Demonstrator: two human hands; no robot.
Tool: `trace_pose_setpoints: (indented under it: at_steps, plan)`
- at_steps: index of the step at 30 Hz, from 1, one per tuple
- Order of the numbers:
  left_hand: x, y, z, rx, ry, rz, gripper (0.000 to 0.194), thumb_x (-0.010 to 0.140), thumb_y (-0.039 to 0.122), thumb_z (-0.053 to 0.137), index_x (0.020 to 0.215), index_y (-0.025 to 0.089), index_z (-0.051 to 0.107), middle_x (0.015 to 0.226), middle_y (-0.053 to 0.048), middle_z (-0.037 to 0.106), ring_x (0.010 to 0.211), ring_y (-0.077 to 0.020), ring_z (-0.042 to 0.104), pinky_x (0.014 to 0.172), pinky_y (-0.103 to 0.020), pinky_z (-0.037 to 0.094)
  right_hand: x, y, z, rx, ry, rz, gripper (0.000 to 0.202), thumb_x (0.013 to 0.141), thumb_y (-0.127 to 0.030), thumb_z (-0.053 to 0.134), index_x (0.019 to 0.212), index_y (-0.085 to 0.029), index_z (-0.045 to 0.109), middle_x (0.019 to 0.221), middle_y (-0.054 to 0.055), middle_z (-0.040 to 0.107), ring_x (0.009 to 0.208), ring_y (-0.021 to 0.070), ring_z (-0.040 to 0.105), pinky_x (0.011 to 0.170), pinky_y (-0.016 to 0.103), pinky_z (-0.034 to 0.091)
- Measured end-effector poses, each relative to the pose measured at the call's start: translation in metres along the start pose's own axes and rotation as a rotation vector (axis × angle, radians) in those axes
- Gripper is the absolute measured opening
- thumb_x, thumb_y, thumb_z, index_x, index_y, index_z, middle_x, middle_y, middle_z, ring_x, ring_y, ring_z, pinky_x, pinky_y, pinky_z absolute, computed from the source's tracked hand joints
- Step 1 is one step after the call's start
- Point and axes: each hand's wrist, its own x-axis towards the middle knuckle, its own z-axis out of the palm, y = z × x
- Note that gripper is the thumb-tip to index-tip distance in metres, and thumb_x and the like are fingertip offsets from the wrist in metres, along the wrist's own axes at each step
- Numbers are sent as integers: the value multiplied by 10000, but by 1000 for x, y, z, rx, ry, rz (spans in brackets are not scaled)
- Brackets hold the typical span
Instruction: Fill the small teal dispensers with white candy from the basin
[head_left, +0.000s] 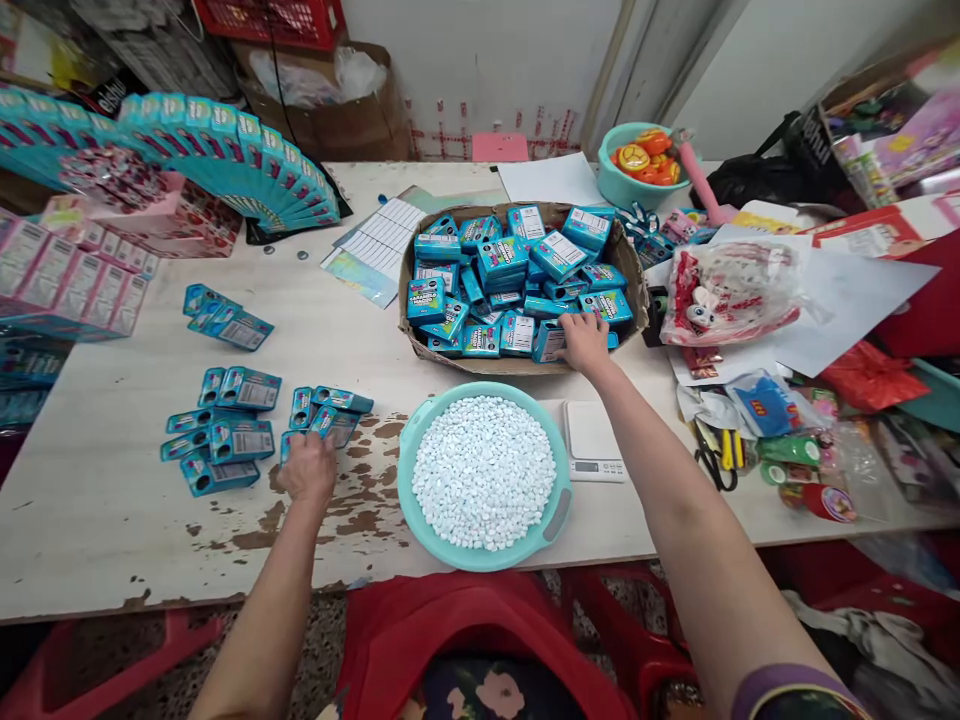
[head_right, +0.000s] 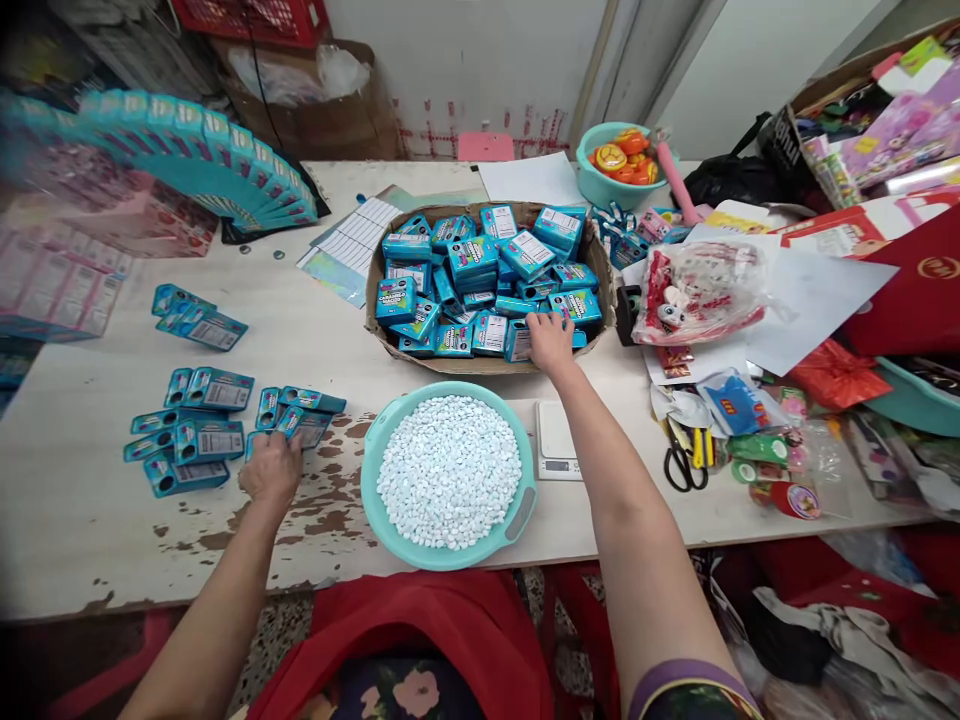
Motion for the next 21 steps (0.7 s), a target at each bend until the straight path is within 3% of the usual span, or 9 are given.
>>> trace_pose_setpoints:
  at_steps: [3,5,7,9,11,15,18,19,21]
  plan:
    - [-12,10,-7,-131,124,47,441,899,458,371,1106,126,575,1050,-153,566,829,-259,556,611,-328,394,-1,1,1,18,32,-9,460,680,-194,712,1089,-157,504,1122,156,566,1068,342,433,908,500,292]
    - [-29,32,-12,-296,175,191,429,905,444,376,1132,133,567,1023,-143,583,879,-252,562,680,-338,431,-3,1,2,68,22,-31,398,700,-205,699,1056,-155,529,1099,161,575,1066,348,436,884,489,317]
    - [-50,64,-16,-464,104,472,391,916,420,375,1118,155,578,1029,-128,606,946,-239,569,782,-351,453,-10,0,-2,181,59,-42,288,731,-244,679,985,-168,567,1078,150,584,1067,341,441,866,468,348]
    - [-72,99,-15,-540,-37,790,390,909,423,400,1169,180,559,1156,-125,594,1095,-245,533,913,-375,427,-26,0,-12,390,196,-4,242,755,-291,659,957,-182,581,1047,117,592,1026,299,480,852,428,389]
    - [-91,127,-10,-516,-127,903,461,888,459,430,1250,184,511,1314,-136,508,1235,-277,438,1002,-421,366,-56,2,-28,661,372,70,288,766,-329,647,1010,-196,574,1009,69,598,937,236,535,827,380,431]
    - [-111,160,-2,-445,-192,715,594,854,543,430,1290,143,478,1297,-183,487,1215,-331,421,999,-476,335,-150,2,-60,1011,650,336,399,710,-333,707,1069,-203,593,1011,31,606,928,192,577,838,338,461]
    - [-115,181,-3,-499,-274,563,584,836,584,419,1188,137,549,1126,-173,567,1091,-321,492,928,-443,383,-221,-6,-57,1206,885,665,467,622,-304,766,1040,-180,598,949,22,624,839,167,602,788,317,479]
    - [-115,188,-5,-535,-318,528,564,828,593,421,1143,150,573,1098,-161,582,1067,-316,507,903,-428,396,-239,-11,-50,1294,887,754,452,598,-310,775,991,-172,601,882,8,626,766,152,601,749,308,486]
    - [-117,201,-10,-618,-407,476,516,801,602,456,1057,180,607,1066,-136,607,1021,-310,538,849,-400,413,-263,-24,-35,1423,741,866,429,574,-331,784,920,-163,594,783,-10,621,660,134,582,668,291,488]
